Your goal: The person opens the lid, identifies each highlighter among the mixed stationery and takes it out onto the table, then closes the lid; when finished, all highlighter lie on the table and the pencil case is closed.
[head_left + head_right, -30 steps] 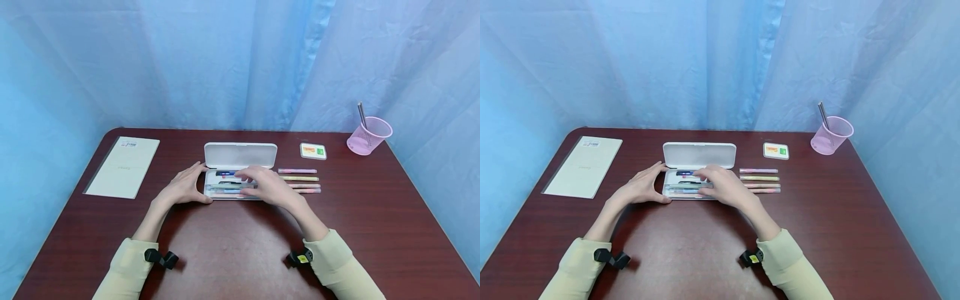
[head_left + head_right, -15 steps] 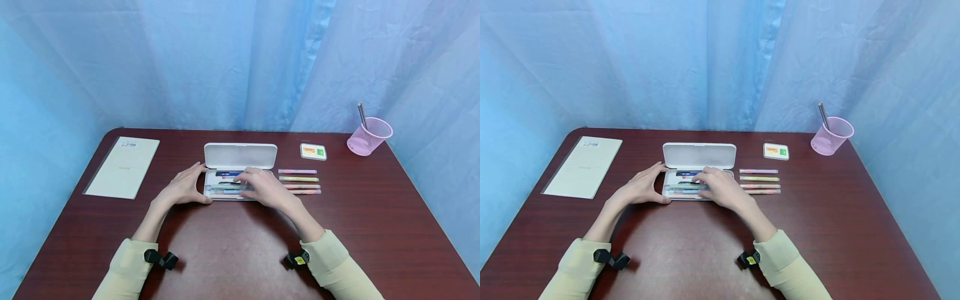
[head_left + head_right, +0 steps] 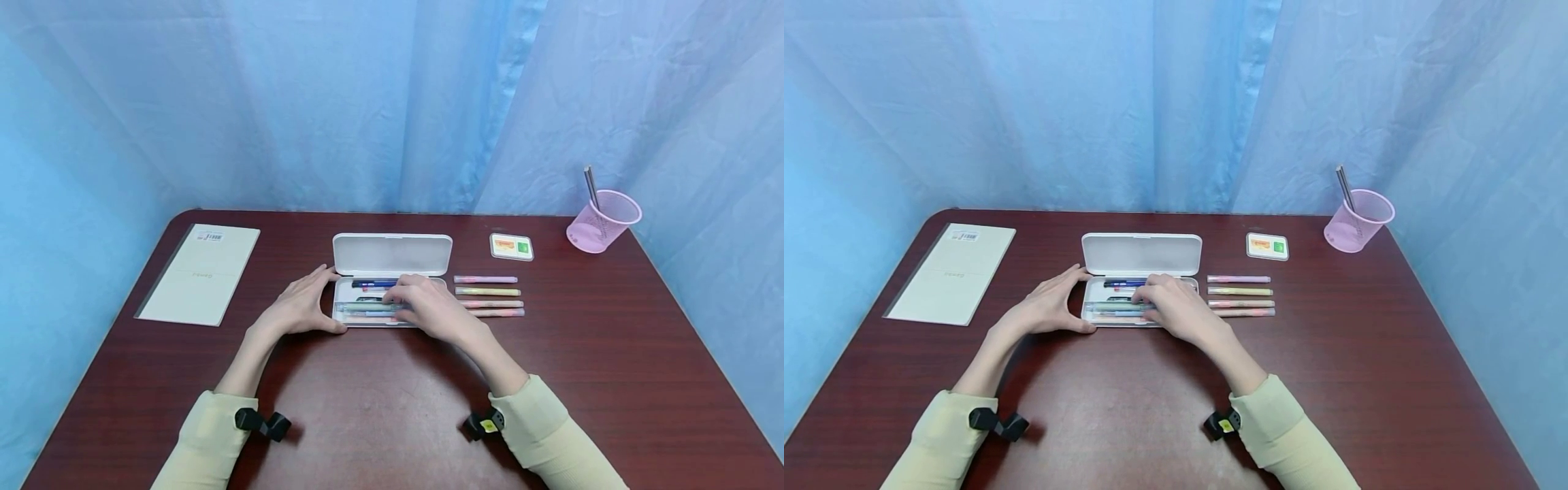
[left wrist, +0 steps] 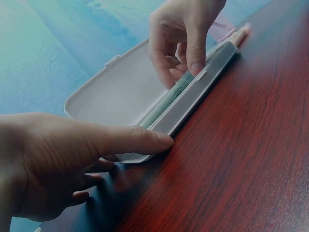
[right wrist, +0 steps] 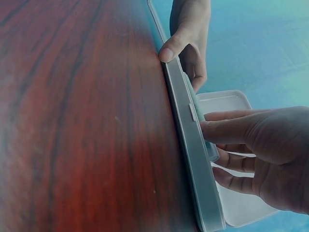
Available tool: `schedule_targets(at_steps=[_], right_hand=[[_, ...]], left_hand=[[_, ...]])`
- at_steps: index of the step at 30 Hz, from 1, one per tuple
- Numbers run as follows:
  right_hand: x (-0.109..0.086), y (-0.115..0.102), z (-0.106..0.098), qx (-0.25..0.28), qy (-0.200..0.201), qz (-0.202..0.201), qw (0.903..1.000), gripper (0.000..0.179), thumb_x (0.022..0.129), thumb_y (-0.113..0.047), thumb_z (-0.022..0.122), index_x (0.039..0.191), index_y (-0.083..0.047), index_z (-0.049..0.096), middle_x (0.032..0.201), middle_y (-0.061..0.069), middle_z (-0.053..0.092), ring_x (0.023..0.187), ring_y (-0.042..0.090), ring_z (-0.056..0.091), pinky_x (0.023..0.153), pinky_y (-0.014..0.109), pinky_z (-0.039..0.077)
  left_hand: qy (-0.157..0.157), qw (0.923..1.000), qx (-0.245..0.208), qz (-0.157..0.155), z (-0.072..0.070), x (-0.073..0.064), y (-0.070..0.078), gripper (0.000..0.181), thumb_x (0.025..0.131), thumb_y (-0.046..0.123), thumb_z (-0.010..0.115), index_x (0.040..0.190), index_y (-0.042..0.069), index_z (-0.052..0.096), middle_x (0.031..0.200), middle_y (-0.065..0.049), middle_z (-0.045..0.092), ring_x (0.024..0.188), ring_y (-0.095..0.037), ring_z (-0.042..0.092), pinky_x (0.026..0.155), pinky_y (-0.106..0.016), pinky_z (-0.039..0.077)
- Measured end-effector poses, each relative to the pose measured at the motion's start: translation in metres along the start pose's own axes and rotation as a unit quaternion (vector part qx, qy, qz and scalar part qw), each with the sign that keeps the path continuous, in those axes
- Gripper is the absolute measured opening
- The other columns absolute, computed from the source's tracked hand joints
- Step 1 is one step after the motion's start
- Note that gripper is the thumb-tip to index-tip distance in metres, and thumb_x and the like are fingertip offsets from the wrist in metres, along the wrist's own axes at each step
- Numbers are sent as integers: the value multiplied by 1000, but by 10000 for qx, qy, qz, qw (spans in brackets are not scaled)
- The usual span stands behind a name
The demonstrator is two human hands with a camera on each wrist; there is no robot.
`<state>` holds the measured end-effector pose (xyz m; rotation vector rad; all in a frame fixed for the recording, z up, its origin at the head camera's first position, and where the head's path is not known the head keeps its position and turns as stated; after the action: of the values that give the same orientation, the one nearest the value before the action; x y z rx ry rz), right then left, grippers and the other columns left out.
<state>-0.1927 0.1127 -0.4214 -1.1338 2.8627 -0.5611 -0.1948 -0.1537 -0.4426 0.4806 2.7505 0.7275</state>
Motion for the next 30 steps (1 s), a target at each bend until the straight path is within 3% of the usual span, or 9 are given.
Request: schedule_targets(at_steps=[30], right_hand=[[-3, 3, -9, 8, 16, 97, 10000, 21, 92, -11, 75, 111, -21, 79, 98, -3, 69, 85, 13, 63, 70, 33, 53]], left_hand=[[45, 10000, -12, -25, 1, 0, 1, 97, 70, 45, 89, 149, 10, 46, 167, -15, 35, 160, -34, 24, 122, -64, 30]])
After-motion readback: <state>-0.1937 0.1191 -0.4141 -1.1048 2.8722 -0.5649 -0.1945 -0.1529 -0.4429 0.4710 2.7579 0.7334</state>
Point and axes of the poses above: each hand's wrist, its own x-axis towards the middle knuckle, its own z-axis out of the palm, y = z × x, the point moved 1 cm from there along x, towards the middle knuckle
